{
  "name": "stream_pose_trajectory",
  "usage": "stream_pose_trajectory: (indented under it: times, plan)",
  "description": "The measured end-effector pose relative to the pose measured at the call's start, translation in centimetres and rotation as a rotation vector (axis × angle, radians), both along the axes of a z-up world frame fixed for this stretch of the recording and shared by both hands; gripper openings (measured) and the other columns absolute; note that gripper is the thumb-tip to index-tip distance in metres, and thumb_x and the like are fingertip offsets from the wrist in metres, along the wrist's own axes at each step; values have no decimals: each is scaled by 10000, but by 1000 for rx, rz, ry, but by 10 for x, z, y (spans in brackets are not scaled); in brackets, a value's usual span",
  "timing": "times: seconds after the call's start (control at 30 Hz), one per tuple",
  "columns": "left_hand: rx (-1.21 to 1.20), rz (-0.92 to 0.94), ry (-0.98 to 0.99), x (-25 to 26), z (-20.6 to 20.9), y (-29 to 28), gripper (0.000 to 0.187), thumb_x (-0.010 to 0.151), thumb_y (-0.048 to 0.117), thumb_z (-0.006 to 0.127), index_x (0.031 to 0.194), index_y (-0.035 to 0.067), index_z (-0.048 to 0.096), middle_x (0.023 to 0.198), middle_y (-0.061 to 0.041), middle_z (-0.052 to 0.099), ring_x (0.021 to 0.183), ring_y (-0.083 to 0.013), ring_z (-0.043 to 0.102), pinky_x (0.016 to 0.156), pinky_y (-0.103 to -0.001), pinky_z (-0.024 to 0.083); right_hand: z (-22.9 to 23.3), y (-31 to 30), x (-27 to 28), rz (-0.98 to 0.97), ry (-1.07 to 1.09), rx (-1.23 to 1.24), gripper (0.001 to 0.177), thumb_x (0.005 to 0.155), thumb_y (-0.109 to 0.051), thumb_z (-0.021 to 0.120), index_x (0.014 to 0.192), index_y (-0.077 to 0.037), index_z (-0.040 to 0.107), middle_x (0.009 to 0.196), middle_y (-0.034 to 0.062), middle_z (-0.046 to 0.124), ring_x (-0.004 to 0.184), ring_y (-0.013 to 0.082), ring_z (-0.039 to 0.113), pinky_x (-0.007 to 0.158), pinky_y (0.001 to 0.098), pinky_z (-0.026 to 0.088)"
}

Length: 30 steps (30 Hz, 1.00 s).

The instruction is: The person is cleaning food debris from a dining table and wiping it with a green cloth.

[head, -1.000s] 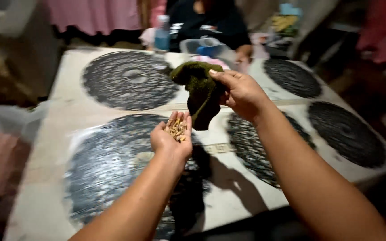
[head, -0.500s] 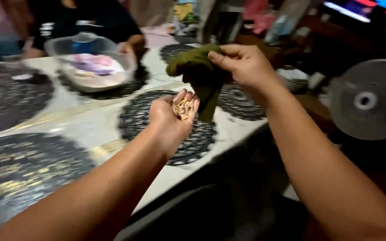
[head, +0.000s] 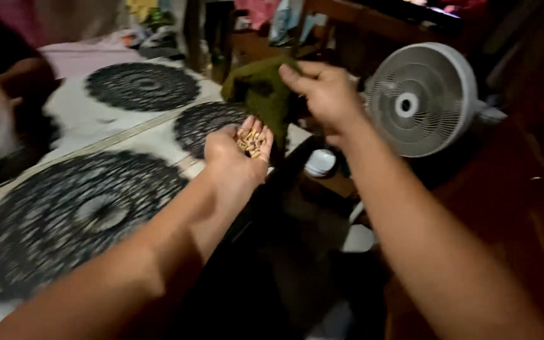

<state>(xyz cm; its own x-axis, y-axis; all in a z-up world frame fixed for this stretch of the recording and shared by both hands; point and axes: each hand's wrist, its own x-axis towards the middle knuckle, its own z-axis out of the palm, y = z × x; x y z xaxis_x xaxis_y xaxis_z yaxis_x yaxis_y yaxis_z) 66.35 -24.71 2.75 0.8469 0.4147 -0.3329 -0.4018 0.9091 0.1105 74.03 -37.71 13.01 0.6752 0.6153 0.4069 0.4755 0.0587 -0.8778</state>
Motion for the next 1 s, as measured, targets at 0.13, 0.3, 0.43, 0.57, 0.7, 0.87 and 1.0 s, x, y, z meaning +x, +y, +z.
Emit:
stream_pose_trajectory:
  times: [0.13, 0.3, 0.43, 0.57, 0.7, 0.87, 1.0]
  plan:
    - [15, -48, -3, 86, -19, -9, 374, 1036, 226, 344, 985, 6, 642, 965, -143, 644, 854, -282, 595, 819, -407, 524, -13, -10, 66, -2, 78, -38, 460, 936, -354, 715, 1236, -7, 744, 1102, 46, 784, 978, 152, 685, 863, 318, 555]
    - [47, -132, -6, 177, -35, 2, 203, 1027, 177, 437, 868, 82, 522, 941, -106, 588, 829, -271, 562, 813, -414, 547, -30, 7, 200, -185, -548, -261, 536, 989, -426, 753, 1310, -4, 679, 1319, 167, 662, 1178, 245, 621, 961, 366, 488]
    - [-133, -98, -19, 226, -37, 2, 160, 1030, 127, 417, 987, 24, 532, 1028, -99, 611, 929, -269, 593, 895, -439, 562, -19, 20, 242, -295, -443, -449, 481, 913, -469, 723, 1251, -128, 733, 1203, 108, 752, 1077, 227, 704, 897, 358, 528]
    - [-105, -88, -7, 278, -27, 6, 354, 1016, 163, 376, 1197, -29, 612, 1199, -185, 674, 1140, -357, 652, 992, -442, 553, -11, 37, 317, -296, -506, -294, 389, 939, -426, 720, 1169, -116, 773, 1064, 89, 800, 945, 210, 767, 835, 358, 567]
    - [-108, -67, 13, 331, -40, 8, 365, 1019, 180, 364, 1176, -26, 622, 1192, -189, 664, 1146, -353, 648, 987, -434, 561, -23, 53, 397, -168, -215, 74, 328, 954, -347, 745, 1093, -53, 785, 996, 92, 797, 866, 188, 704, 774, 371, 556]
    - [-123, 46, -2, 397, -66, 32, 351, 1034, 206, 368, 1114, -35, 611, 1170, -177, 658, 1134, -361, 652, 994, -439, 566, -15, 79, 479, -190, -378, -37, 312, 986, -346, 694, 1117, -72, 764, 1001, 69, 787, 857, 173, 729, 760, 387, 564]
    - [-163, 120, 4, 437, -63, 40, 375, 1049, 212, 353, 1069, -44, 626, 1130, -196, 682, 1131, -362, 658, 1001, -428, 550, -47, 126, 592, -220, -689, 31, 343, 1152, -325, 669, 1106, 14, 696, 985, 188, 728, 894, 278, 684, 835, 445, 543]
